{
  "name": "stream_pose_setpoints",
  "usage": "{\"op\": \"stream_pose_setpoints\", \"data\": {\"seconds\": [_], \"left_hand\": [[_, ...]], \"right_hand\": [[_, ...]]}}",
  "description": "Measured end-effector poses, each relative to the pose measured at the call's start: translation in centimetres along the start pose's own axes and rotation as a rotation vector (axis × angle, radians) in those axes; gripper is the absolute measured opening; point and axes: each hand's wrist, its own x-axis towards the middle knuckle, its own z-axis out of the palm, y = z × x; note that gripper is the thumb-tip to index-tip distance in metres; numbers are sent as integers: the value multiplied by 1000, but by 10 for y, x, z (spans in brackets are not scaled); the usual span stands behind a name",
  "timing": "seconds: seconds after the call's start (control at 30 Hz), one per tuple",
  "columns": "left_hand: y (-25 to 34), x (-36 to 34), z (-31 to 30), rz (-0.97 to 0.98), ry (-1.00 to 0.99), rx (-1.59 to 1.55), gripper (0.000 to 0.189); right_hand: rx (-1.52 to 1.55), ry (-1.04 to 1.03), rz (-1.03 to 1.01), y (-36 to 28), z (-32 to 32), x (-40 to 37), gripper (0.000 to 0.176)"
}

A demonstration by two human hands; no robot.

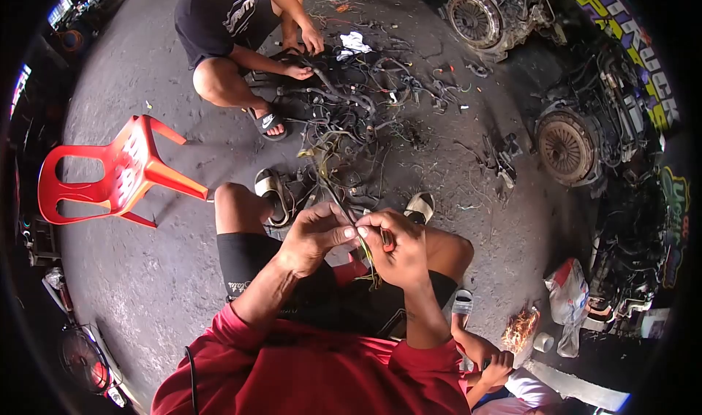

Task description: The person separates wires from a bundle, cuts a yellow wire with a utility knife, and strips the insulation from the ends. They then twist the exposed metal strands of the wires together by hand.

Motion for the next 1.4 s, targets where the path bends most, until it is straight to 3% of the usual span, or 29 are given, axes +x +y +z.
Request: {"op": "stream_pose_setpoints", "data": {"seconds": [0.17, 0.23, 0.27, 0.33, 0.37, 0.4, 0.47, 0.53, 0.63, 0.8, 0.87, 0.93, 1.03, 1.07, 1.17, 1.33, 1.4], "left_hand": [[15, -4, 9, 26, 13, 45, 17], [39, -11, 8, 66, -57, 771, 20], [40, -11, -4, 299, -131, 1096, 23], [58, -17, 0, 404, -59, 1225, 19], [67, -12, 4, 614, -43, 1316, 19], [71, -2, 8, 613, -43, 1315, 19], [76, 19, 20, 899, -140, 1408, 19], [73, 36, 13, 570, -521, 1186, 17], [65, 42, 14, 508, -561, 1098, 16], [59, 42, 9, 221, -644, 850, 17], [59, 41, 5, 173, -647, 809, 22], [59, 41, -6, -108, -542, 567, 27], [51, 39, -20, -112, -522, 487, 29], [48, 37, -24, -110, -508, 429, 29], [50, 32, -21, -191, -453, 313, 30], [44, 29, -8, -173, -411, 186, 34], [43, 28, -9, -248, -406, 140, 36]], "right_hand": [[77, 38, -37, 4, -3, 3, 11], [-44, 11, -114, 10, -15, 4, 14], [-47, 12, -114, 10, -23, 5, 14], [-149, -144, -99, 4, -39, 8, 19], [-134, -162, -189, 5, -42, 14, 22], [-134, -162, -187, 2, -43, 16, 22], [-159, -231, -186, -6, -47, 23, 23], [-145, -232, -166, -12, -51, 27, 20], [-102, -167, -46, -10, -59, 29, 9], [-51, -235, -33, 3, -70, 42, 13], [-63, -174, 98, 6, -70, 47, 14], [-105, -75, 198, 15, -73, 56, 14], [-223, 99, 150, 12, -81, 73, 14], [-136, 109, 249, 16, -85, 76, 14], [-143, 81, 183, 17, -89, 83, 17], [-424, 101, 152, 6, -81, 90, 20], [-439, 86, 162, 6, -79, 91, 20]]}}
